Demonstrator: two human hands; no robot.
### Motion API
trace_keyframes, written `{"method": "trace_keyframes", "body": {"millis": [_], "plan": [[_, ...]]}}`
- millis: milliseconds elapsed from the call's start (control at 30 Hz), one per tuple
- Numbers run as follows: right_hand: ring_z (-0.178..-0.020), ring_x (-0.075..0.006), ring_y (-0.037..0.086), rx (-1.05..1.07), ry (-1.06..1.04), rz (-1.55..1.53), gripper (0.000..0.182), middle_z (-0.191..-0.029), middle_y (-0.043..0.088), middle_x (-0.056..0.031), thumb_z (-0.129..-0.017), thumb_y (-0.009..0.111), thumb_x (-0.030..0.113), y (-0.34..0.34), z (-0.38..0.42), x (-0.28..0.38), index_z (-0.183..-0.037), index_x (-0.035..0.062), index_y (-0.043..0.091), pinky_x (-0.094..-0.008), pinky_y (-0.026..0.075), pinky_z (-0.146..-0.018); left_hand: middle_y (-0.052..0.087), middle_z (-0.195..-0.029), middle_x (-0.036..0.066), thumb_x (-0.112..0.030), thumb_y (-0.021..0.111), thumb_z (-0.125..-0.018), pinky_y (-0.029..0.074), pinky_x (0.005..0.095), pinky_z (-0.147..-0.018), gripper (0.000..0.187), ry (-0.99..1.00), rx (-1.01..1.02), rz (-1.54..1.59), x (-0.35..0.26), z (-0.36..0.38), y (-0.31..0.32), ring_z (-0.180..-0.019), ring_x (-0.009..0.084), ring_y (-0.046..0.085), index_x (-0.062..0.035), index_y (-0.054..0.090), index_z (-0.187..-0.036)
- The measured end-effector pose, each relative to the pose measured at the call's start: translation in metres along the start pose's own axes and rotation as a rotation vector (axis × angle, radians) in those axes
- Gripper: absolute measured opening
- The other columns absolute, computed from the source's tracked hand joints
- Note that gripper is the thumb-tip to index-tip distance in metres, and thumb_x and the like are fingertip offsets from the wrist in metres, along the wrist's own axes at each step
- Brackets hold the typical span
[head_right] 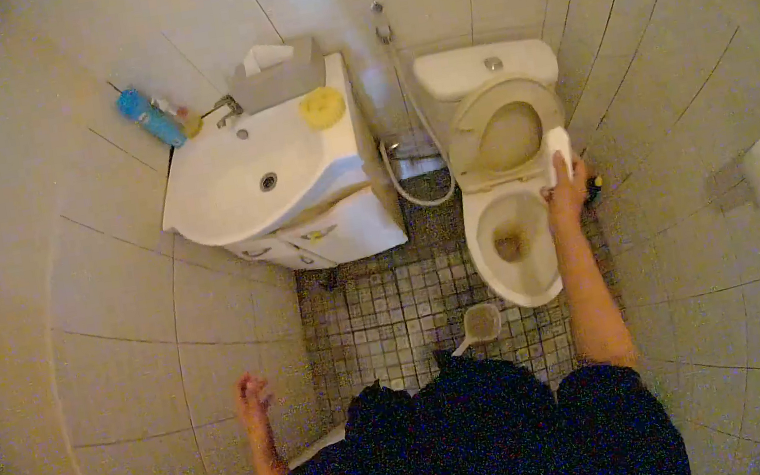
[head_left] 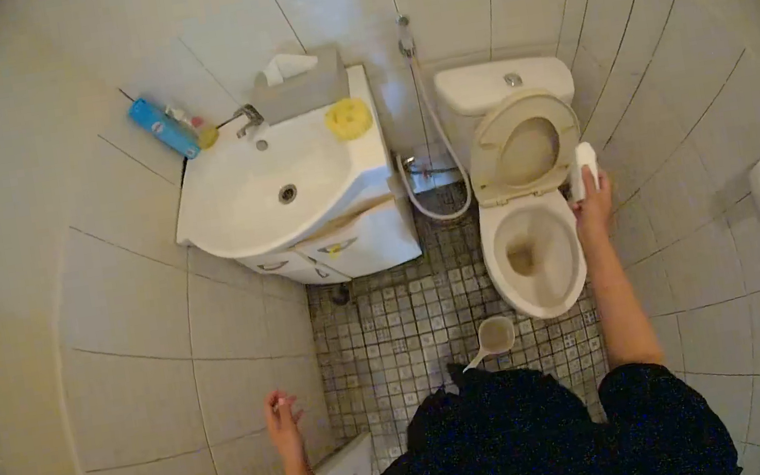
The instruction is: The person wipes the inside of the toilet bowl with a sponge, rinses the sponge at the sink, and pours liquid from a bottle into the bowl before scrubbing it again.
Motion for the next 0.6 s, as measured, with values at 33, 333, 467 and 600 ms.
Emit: {"method": "trace_keyframes", "body": {"millis": [33, 333, 467, 600], "plan": [[-0.064, -0.0108, 0.047, 0.035, -0.038, 0.011, 0.041, -0.094, 0.051, -0.0023, -0.077, 0.059, 0.033, 0.020, 0.015, 0.018, -0.109, 0.0120, 0.045, -0.0203, 0.037, -0.044, 0.047, -0.106, 0.008, -0.029, 0.048, -0.085, 0.043, 0.0314, -0.074, 0.037, 0.033, 0.015, 0.013, -0.005, -0.016, 0.002, -0.093, 0.0168, 0.050, -0.0059, 0.042, -0.113], [-0.072, -0.0120, 0.050, 0.611, -0.309, 0.277, 0.047, -0.092, 0.053, -0.0051, -0.076, 0.059, 0.029, 0.251, 0.138, 0.046, -0.116, 0.0137, 0.038, -0.0217, 0.040, -0.046, 0.046, -0.111, 0.011, -0.026, 0.048, -0.085, 0.040, 0.0314, -0.083, 0.039, 0.402, 0.220, -0.127, -0.101, -0.199, 0.025, -0.100, 0.0203, 0.047, -0.0026, 0.040, -0.115], [-0.083, -0.0243, 0.054, 0.874, -0.402, 0.508, 0.053, -0.092, 0.056, -0.0131, -0.068, 0.067, 0.035, 0.368, 0.204, 0.012, -0.106, 0.0044, 0.045, -0.0328, 0.043, -0.075, 0.042, -0.119, 0.016, -0.023, 0.049, -0.084, 0.037, 0.0309, -0.088, 0.043, 0.661, 0.273, -0.299, -0.165, -0.303, 0.032, -0.108, 0.0226, 0.043, -0.0011, 0.038, -0.119], [-0.084, -0.0312, 0.056, 0.949, -0.501, 0.678, 0.055, -0.090, 0.057, -0.0170, -0.064, 0.068, 0.044, 0.442, 0.245, -0.044, -0.098, 0.0056, 0.048, -0.0377, 0.044, -0.074, 0.041, -0.121, 0.016, -0.023, 0.046, -0.084, 0.037, 0.0351, -0.088, 0.044, 0.981, 0.334, -0.551, -0.203, -0.393, 0.085, -0.109, 0.0264, 0.042, -0.0015, 0.036, -0.121]]}}
Point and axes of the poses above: each hand's wrist, its own z-axis away from the middle knuckle, its own y-axis out of the palm, x = y × z, the point moved 5 cm from there along -z, towards the middle knuckle
